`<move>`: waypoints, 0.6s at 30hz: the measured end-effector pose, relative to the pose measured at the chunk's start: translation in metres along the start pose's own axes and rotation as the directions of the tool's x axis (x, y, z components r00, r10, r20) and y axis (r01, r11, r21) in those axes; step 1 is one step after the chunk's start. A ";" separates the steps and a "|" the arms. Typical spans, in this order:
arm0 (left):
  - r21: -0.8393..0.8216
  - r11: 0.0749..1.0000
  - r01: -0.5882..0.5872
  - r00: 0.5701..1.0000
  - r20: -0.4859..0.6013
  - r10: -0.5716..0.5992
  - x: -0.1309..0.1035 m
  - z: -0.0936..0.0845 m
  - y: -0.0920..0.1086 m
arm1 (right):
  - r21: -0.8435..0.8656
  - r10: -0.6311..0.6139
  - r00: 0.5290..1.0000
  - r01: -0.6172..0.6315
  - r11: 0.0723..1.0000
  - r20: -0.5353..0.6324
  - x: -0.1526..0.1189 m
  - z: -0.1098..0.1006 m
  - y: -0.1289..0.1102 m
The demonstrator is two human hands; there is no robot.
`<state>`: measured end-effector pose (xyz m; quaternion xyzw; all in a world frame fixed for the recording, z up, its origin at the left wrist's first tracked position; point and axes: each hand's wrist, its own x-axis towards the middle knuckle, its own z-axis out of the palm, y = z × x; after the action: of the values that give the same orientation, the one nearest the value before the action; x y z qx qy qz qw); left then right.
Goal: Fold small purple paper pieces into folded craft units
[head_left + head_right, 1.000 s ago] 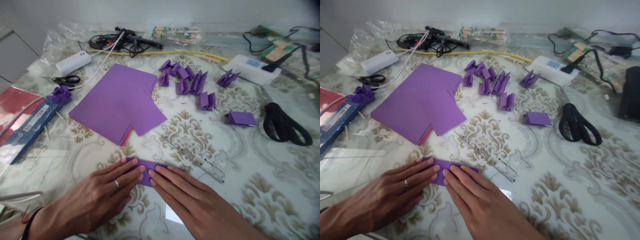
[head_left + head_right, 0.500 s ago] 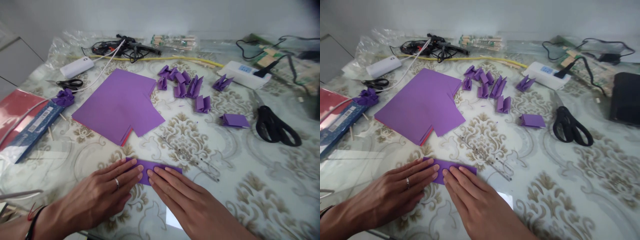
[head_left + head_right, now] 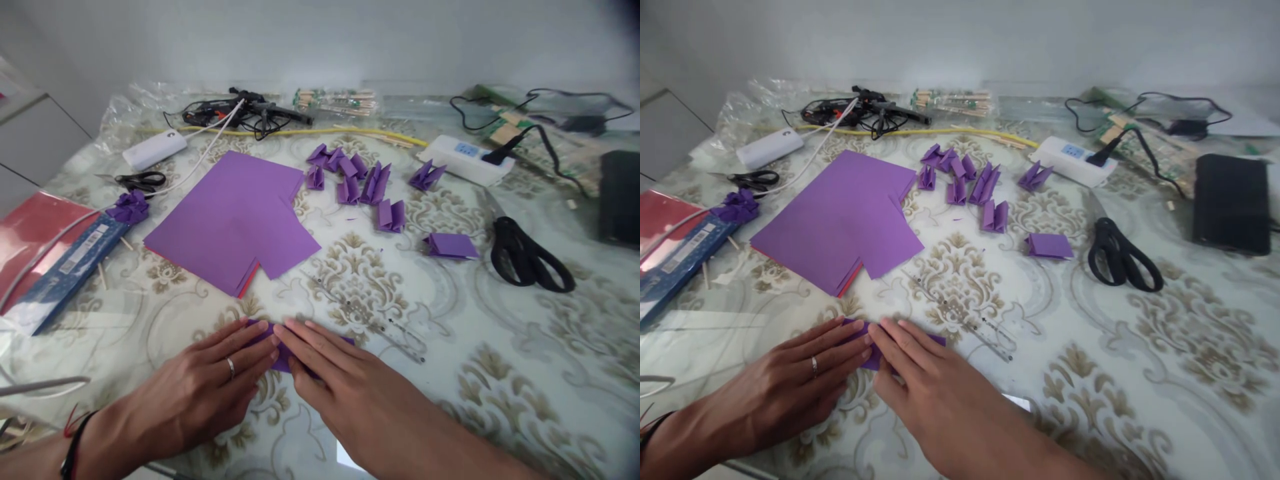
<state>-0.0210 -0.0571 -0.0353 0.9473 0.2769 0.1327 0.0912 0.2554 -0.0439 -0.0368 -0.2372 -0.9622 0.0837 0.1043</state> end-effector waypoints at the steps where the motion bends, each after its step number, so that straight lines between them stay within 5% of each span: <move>1: 0.011 1.000 0.007 1.000 0.011 -0.007 -0.001 0.001 0.000 | 0.012 0.005 1.000 -0.005 1.000 0.004 0.001 -0.001 0.000; 9: 0.042 0.999 0.033 0.999 0.002 -0.033 -0.003 0.000 0.002 | -0.016 0.014 1.000 -0.014 1.000 0.021 -0.004 -0.001 -0.003; 18: 0.079 0.996 0.042 0.998 0.044 -0.046 -0.006 -0.003 0.001 | -0.102 0.107 0.994 -0.108 0.989 -0.014 -0.040 -0.002 0.003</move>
<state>-0.0264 -0.0615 -0.0332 0.9466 0.3005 0.0979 0.0634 0.2919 -0.0605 -0.0417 -0.2941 -0.9506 0.0386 0.0913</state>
